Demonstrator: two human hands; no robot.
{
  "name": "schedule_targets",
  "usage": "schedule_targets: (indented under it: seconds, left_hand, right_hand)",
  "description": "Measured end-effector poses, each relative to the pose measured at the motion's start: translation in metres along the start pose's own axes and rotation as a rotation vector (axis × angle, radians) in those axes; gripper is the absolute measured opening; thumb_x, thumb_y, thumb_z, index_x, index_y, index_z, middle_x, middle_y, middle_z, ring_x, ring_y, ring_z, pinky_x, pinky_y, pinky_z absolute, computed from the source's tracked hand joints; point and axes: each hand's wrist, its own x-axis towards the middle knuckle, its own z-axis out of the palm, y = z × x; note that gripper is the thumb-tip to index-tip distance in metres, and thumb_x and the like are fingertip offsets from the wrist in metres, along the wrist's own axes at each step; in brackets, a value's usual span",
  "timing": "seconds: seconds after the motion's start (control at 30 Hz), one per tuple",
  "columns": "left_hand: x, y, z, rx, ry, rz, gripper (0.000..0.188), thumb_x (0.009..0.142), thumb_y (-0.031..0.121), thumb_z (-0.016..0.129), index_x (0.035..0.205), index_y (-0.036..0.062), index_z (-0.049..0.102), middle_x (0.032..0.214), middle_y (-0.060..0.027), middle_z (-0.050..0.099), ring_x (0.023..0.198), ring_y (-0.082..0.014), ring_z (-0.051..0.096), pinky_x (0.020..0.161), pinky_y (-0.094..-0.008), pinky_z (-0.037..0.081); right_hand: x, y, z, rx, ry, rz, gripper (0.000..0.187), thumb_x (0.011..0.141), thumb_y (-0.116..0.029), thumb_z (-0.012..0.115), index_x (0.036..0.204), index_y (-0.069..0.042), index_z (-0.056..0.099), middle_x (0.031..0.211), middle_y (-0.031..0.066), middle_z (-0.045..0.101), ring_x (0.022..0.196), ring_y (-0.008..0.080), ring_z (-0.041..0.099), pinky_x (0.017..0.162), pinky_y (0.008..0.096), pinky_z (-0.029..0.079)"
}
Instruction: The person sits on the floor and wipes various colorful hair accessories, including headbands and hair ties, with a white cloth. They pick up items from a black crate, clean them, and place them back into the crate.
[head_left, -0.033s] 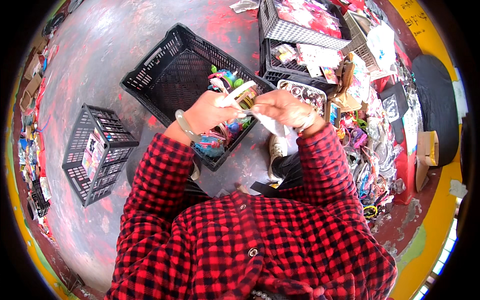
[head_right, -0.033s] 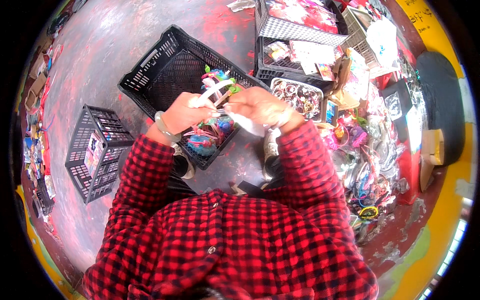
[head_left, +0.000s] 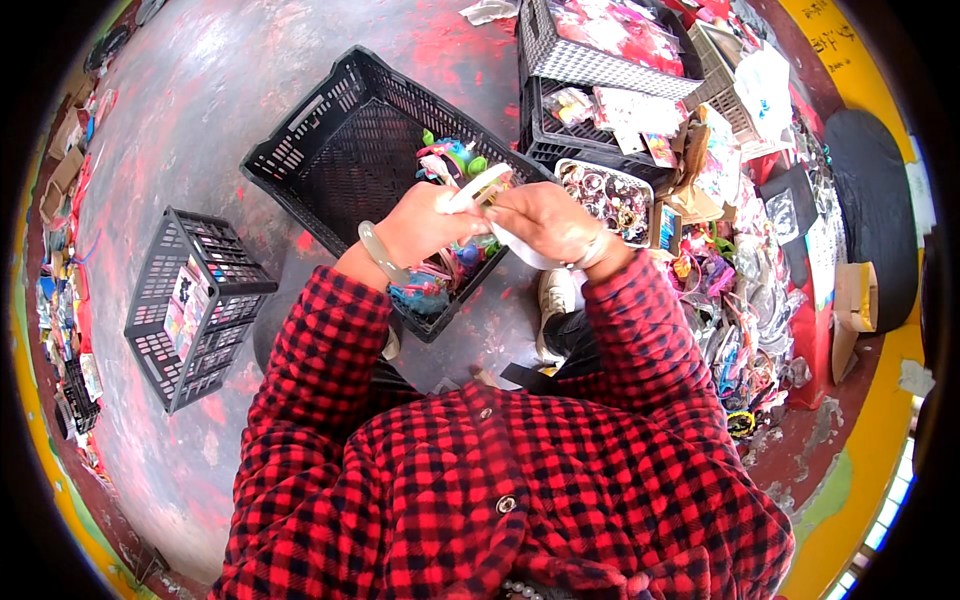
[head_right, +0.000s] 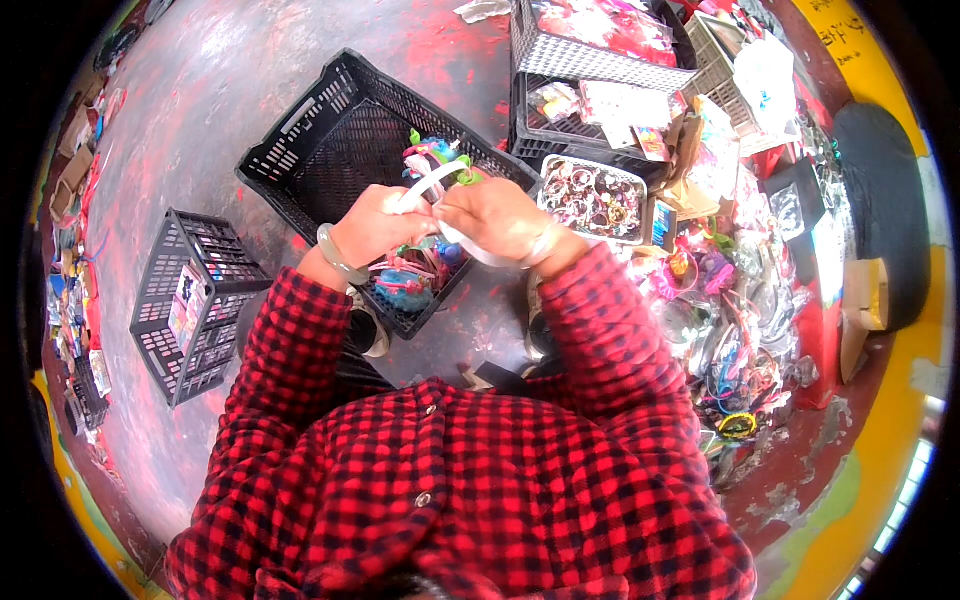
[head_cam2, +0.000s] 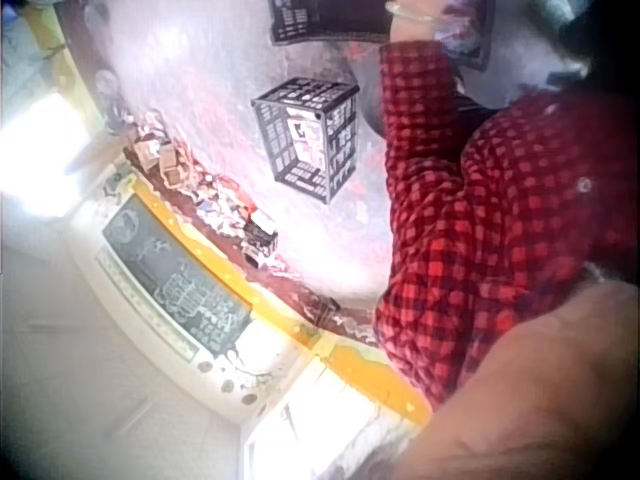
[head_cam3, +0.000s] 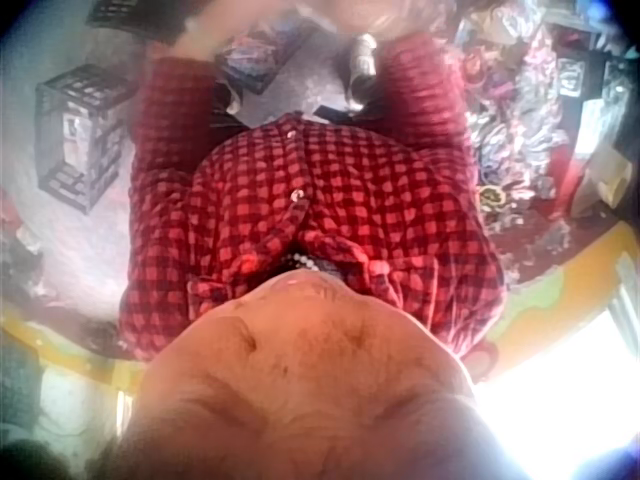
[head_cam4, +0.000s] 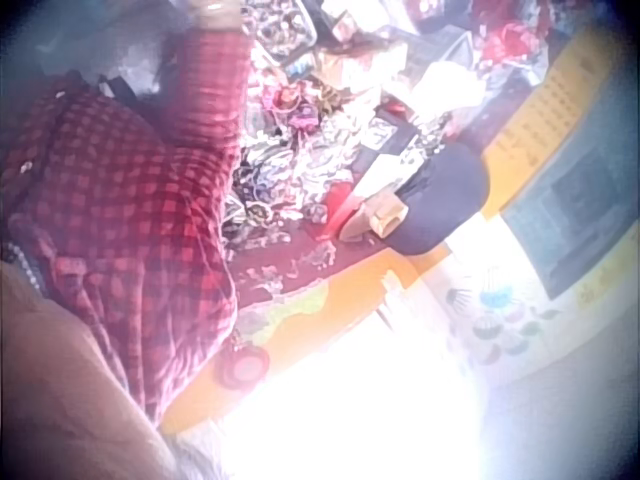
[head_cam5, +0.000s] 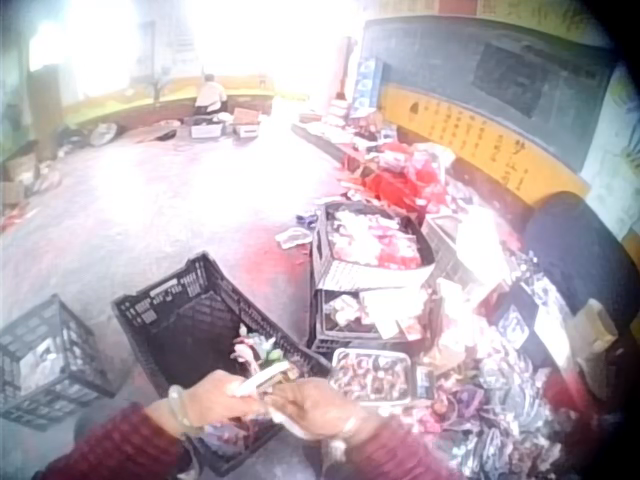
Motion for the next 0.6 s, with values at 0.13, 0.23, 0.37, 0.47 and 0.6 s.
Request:
schedule_targets:
  seconds: [0.13, 0.23, 0.37, 0.47, 0.6]
  left_hand:
    - [0.003, 0.000, -0.002, 0.042, 0.048, -0.065, 0.008, 0.075, 0.006, 0.058, 0.081, 0.0015, 0.061, 0.060, 0.0011, 0.055, 0.047, -0.0030, 0.046, 0.041, -0.0175, 0.034]
    - [0.002, 0.002, 0.001, 0.007, 0.020, -0.040, 0.007, 0.076, 0.006, 0.056, 0.079, 0.0018, 0.059, 0.060, 0.0010, 0.054, 0.050, -0.0037, 0.045, 0.044, -0.0192, 0.035]
    - [0.001, 0.005, -0.001, 0.059, -0.057, -0.039, 0.006, 0.075, 0.006, 0.058, 0.077, 0.0006, 0.060, 0.062, 0.0002, 0.054, 0.055, -0.0061, 0.048, 0.050, -0.0216, 0.038]
    - [-0.002, 0.011, 0.001, -0.098, -0.084, -0.056, 0.009, 0.078, 0.008, 0.057, 0.083, 0.0015, 0.061, 0.061, 0.0001, 0.054, 0.050, -0.0032, 0.044, 0.045, -0.0181, 0.034]
    - [-0.005, 0.016, -0.007, -0.175, -0.090, -0.001, 0.010, 0.080, 0.009, 0.059, 0.082, 0.0002, 0.062, 0.060, -0.0006, 0.054, 0.049, -0.0025, 0.044, 0.043, -0.0166, 0.032]
  right_hand:
    - [0.011, -0.013, 0.018, -0.188, 0.288, 0.070, 0.030, 0.084, -0.028, 0.049, 0.064, -0.006, 0.054, 0.061, 0.0161, 0.053, 0.062, 0.0361, 0.052, 0.055, 0.0437, 0.040]
    - [0.013, -0.016, 0.021, -0.308, 0.343, 0.056, 0.035, 0.083, -0.033, 0.051, 0.060, -0.007, 0.055, 0.055, 0.0140, 0.052, 0.055, 0.0349, 0.052, 0.050, 0.0430, 0.040]
    - [0.012, -0.024, 0.025, -0.468, 0.379, 0.040, 0.041, 0.080, -0.038, 0.054, 0.053, -0.007, 0.052, 0.052, 0.0124, 0.050, 0.051, 0.0322, 0.052, 0.045, 0.0409, 0.038]
    - [0.010, -0.025, 0.019, -0.394, 0.431, 0.029, 0.039, 0.080, -0.039, 0.054, 0.056, -0.009, 0.057, 0.054, 0.0120, 0.053, 0.051, 0.0310, 0.053, 0.045, 0.0387, 0.040]
    - [0.005, -0.021, -0.002, -0.081, 0.566, 0.000, 0.032, 0.080, -0.025, 0.060, 0.054, -0.005, 0.057, 0.048, 0.0122, 0.049, 0.041, 0.0273, 0.048, 0.040, 0.0341, 0.036]
